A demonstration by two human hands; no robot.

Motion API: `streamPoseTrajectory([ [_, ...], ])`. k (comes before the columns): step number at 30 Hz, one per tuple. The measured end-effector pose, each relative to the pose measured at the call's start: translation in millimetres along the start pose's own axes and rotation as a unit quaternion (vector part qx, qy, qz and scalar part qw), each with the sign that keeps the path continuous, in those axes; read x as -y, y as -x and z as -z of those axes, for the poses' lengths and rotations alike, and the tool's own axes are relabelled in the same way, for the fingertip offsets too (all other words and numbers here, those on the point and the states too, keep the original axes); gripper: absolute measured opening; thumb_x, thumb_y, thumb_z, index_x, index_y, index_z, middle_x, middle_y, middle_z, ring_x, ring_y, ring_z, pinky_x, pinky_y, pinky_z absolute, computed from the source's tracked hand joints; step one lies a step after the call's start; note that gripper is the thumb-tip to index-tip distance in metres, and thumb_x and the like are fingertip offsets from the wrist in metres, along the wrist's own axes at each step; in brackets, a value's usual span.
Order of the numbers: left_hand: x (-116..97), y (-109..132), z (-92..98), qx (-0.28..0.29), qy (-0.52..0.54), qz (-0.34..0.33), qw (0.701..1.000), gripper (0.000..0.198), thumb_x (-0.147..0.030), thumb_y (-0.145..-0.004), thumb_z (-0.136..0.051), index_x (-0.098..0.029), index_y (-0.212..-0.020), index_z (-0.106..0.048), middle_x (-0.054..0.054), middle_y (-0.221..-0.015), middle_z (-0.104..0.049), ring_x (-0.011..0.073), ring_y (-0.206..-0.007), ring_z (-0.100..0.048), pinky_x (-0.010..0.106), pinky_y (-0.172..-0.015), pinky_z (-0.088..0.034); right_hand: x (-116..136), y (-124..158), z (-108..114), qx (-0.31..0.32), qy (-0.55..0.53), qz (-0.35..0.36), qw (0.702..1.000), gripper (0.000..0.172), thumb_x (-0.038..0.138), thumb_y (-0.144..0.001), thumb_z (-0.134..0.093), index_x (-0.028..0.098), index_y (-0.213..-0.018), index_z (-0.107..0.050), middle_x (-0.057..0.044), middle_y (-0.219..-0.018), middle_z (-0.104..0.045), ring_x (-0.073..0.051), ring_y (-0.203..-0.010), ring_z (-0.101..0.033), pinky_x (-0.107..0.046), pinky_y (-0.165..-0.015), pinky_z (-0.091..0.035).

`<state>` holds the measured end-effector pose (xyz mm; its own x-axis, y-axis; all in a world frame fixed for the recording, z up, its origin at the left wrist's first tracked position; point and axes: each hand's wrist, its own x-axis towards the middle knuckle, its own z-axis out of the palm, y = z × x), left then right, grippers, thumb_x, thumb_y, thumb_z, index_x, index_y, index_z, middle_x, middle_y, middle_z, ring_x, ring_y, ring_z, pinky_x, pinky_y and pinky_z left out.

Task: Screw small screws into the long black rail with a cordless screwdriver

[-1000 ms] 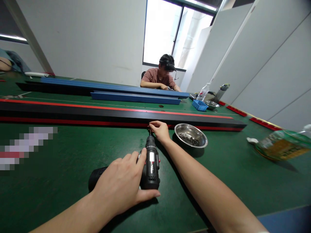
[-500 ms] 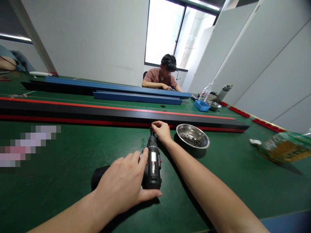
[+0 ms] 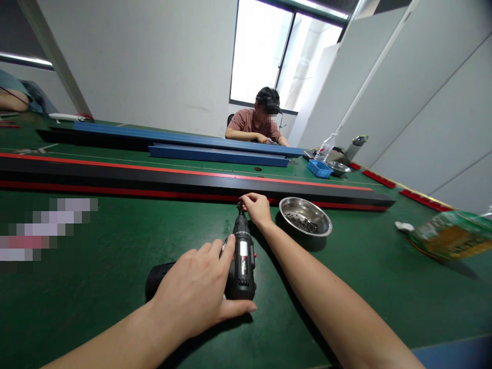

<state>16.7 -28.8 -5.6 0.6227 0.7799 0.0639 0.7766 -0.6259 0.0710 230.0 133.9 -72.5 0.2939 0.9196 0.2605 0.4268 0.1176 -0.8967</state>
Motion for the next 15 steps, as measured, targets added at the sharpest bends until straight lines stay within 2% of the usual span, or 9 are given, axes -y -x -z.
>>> streamPoseTrajectory([
  [8,0.2,-0.1,0.1,-0.004,0.000,-0.003,1.000,0.110,-0.087,-0.077,-0.056,-0.013,-0.157,-0.042,0.017,-0.120,-0.067,0.0350,-0.105,-0.066,0.051,-0.089,-0.057,-0.4,-0.3,-3.2,-0.005,-0.099,-0.023,0.995,0.027,0.034,-0.086,-0.055,0.017,-0.084,-0.076,-0.008,-0.080,-0.079,-0.018,-0.064,-0.072,-0.026,-0.060,-0.056],
  [15,-0.7,0.5,0.4,-0.005,-0.002,-0.003,1.000,0.110,-0.087,-0.077,-0.057,-0.014,-0.157,-0.043,0.017,-0.119,-0.068,0.0352,-0.105,-0.066,0.050,-0.089,-0.057,8.5,6.7,0.3,-0.060,-0.121,-0.028,0.990,0.029,0.037,-0.090,-0.052,0.017,-0.083,-0.072,-0.008,-0.077,-0.077,-0.018,-0.059,-0.071,-0.026,-0.054,-0.057],
])
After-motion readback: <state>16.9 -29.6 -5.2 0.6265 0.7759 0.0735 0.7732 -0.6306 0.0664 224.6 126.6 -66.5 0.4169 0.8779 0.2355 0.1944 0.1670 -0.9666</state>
